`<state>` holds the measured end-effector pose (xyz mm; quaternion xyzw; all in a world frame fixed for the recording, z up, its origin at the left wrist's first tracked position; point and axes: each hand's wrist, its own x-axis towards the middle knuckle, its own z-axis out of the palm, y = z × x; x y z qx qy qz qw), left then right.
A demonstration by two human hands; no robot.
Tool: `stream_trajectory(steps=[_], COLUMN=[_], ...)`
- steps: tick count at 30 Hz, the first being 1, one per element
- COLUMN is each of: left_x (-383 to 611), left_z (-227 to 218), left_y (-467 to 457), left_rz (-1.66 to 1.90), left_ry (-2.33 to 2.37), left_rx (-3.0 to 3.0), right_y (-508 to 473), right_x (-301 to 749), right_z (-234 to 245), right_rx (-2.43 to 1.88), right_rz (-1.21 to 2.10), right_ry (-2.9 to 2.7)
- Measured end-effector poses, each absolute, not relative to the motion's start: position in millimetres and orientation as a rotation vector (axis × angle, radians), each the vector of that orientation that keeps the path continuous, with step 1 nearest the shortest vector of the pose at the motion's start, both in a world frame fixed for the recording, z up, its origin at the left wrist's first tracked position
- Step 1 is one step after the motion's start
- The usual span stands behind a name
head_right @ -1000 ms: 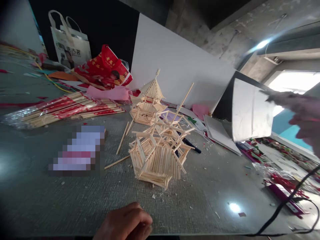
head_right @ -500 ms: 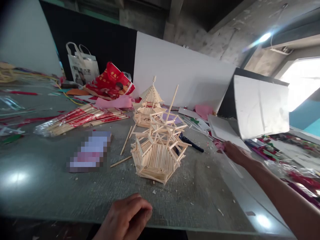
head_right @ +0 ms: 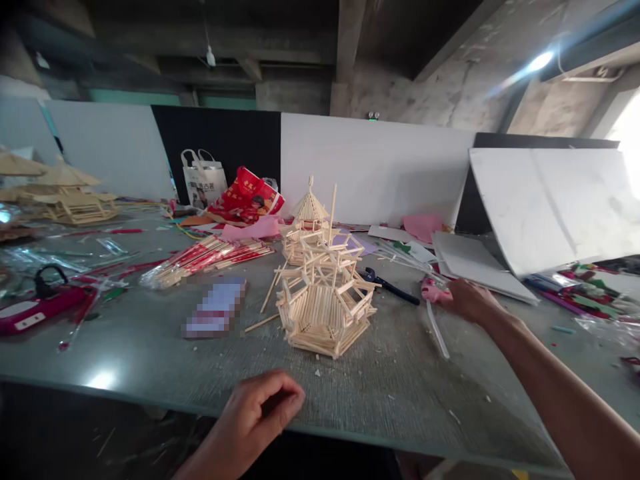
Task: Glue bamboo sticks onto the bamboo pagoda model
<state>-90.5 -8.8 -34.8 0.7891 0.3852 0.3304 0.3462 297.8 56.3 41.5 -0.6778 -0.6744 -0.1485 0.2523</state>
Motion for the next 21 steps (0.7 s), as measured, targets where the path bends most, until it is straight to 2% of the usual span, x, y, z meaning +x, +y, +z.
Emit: stream_trajectory(steps=[4,11,21], left_x=[-99.1,-99.9,-102.6], left_z=[-34.1,-42.6,-45.2], left_y=[-1.2,12.3,10.5], left_rz=[0.853,0.812,0.837], left_ry=[1.042,1.043,1.050], left_rx=[1.981,1.857,1.876], right_y=[33.2,18.7,35.2], right_x=[276.7,175.2,170.6], right_z=[49.1,77.1,86.7], right_rx=[-1.788,-1.291,-1.221], right_rz=[-0.259,0.027,0.071], right_ry=[-1.892,-2.308,-2.502])
